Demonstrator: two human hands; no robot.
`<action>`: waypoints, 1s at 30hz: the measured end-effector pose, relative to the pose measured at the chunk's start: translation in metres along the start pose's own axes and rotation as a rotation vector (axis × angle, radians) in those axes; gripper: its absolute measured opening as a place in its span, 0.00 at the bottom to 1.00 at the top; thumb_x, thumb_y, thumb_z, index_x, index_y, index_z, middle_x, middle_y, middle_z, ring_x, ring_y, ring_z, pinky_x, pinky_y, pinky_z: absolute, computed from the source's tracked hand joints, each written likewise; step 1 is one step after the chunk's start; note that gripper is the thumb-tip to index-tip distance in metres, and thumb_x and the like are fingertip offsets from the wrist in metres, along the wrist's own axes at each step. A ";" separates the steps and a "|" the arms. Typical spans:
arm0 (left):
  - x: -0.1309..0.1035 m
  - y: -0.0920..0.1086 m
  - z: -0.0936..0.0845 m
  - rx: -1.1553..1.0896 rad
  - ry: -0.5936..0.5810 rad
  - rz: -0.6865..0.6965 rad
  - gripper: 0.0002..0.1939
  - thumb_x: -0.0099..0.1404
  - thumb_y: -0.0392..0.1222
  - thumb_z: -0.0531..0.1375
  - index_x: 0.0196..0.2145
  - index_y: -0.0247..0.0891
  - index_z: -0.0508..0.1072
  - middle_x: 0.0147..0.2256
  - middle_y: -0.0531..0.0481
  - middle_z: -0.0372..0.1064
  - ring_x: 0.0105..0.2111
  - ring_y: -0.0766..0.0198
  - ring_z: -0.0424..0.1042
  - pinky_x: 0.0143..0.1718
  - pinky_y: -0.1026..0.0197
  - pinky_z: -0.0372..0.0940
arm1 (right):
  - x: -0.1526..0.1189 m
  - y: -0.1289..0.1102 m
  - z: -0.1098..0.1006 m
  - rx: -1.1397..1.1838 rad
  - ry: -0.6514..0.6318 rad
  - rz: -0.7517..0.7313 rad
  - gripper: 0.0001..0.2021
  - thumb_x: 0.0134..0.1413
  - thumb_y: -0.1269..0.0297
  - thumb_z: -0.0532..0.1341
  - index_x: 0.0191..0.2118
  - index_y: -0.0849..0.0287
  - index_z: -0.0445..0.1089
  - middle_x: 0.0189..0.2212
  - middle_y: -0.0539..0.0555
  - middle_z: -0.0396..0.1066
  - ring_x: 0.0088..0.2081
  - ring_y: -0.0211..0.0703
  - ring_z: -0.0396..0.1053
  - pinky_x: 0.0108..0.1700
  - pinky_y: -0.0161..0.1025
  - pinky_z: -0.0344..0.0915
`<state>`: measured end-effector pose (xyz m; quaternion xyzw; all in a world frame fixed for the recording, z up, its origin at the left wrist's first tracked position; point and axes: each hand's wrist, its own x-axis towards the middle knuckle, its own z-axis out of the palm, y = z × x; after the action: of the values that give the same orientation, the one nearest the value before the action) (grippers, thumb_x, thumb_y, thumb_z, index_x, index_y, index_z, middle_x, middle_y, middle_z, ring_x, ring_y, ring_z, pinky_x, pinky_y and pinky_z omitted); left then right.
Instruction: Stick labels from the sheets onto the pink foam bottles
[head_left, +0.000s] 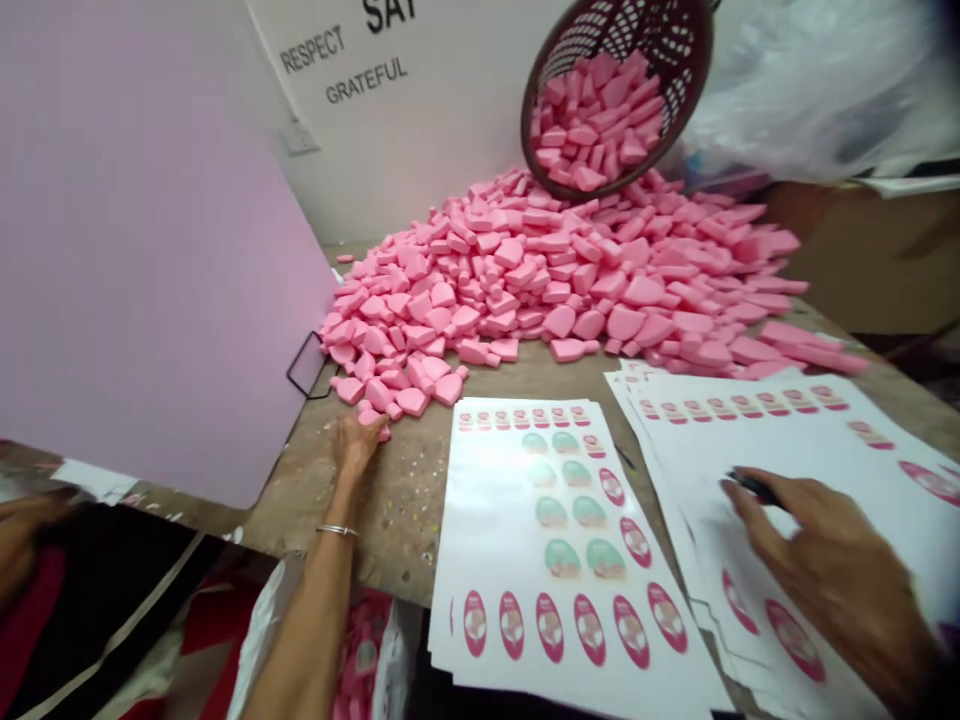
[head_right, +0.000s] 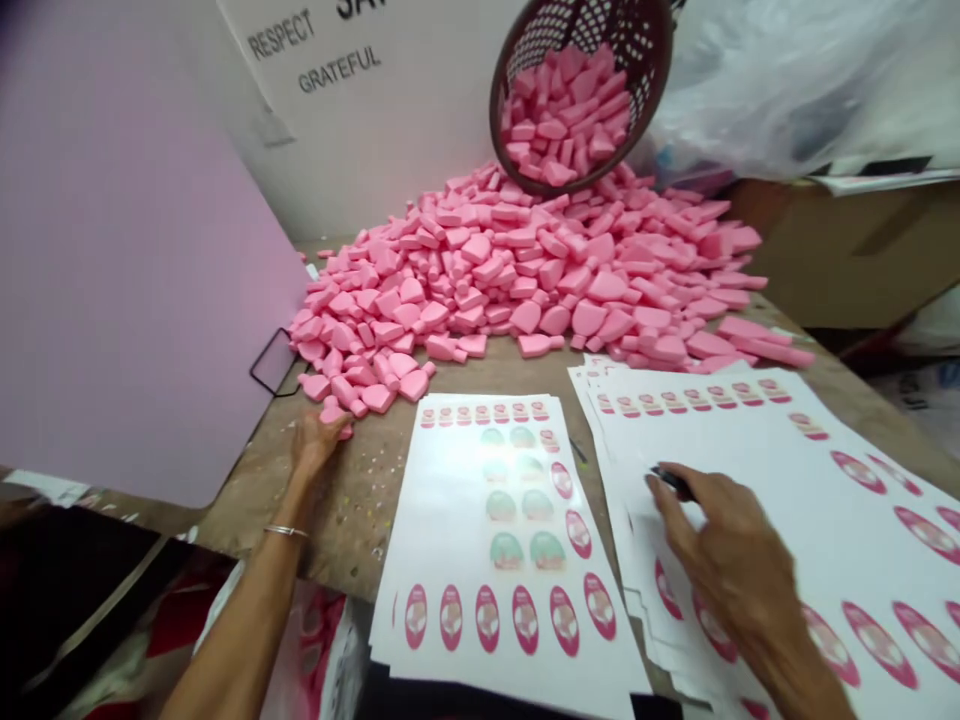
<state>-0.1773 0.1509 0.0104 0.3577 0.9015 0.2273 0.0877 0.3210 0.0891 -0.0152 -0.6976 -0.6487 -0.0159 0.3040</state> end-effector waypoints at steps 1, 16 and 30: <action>-0.003 0.001 0.002 -0.018 0.017 0.019 0.29 0.52 0.55 0.62 0.44 0.29 0.67 0.39 0.31 0.72 0.41 0.43 0.71 0.37 0.51 0.63 | -0.001 -0.016 0.002 0.018 -0.022 -0.063 0.18 0.57 0.50 0.55 0.43 0.58 0.71 0.38 0.61 0.73 0.41 0.48 0.69 0.44 0.43 0.64; -0.197 -0.002 -0.004 -0.929 -0.789 -0.039 0.21 0.52 0.47 0.67 0.42 0.36 0.73 0.38 0.46 0.74 0.28 0.67 0.71 0.31 0.66 0.67 | -0.092 -0.098 0.020 -0.039 -0.252 -0.317 0.30 0.54 0.46 0.57 0.56 0.61 0.57 0.42 0.63 0.67 0.42 0.55 0.65 0.39 0.48 0.62; -0.236 0.028 0.003 -0.953 -0.916 0.011 0.20 0.60 0.54 0.59 0.41 0.33 0.68 0.26 0.47 0.73 0.23 0.63 0.74 0.25 0.65 0.68 | -0.067 -0.123 0.025 0.083 -0.197 -0.358 0.05 0.59 0.66 0.56 0.38 0.59 0.66 0.32 0.53 0.71 0.35 0.45 0.64 0.38 0.43 0.53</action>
<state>0.0132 0.0082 0.0200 0.3449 0.5721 0.4267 0.6096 0.1884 0.0368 -0.0143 -0.5561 -0.7891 0.0255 0.2597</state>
